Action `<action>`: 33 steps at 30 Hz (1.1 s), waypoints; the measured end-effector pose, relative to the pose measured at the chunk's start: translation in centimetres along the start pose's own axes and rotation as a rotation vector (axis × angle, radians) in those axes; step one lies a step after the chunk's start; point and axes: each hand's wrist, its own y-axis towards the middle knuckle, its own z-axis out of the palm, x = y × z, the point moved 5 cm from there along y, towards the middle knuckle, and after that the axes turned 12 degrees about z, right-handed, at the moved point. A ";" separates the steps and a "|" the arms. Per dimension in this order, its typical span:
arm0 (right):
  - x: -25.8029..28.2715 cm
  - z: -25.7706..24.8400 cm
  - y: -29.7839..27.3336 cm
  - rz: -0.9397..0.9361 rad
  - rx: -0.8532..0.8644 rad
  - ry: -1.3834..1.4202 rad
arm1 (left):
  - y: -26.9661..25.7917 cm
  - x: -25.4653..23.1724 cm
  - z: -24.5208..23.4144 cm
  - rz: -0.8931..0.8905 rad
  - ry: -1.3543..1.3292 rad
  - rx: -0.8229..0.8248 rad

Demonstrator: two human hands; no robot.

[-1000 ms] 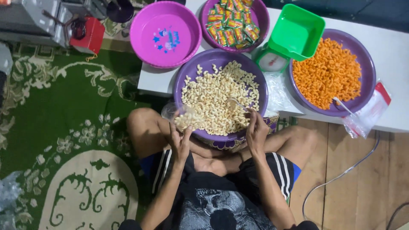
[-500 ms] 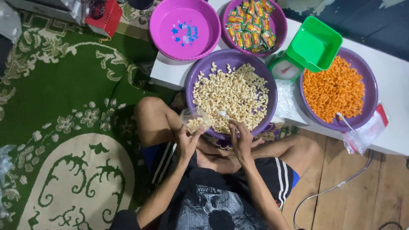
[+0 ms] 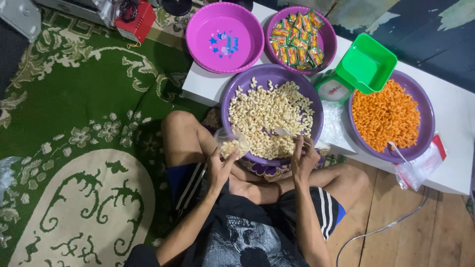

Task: Manually scooping puffed snacks from a large bowl into small individual plastic bags using a spoon.

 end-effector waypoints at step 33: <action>-4.0 -1.5 -5.3 -0.070 -0.106 -0.013 | 1.9 -2.4 4.1 -0.074 0.176 0.094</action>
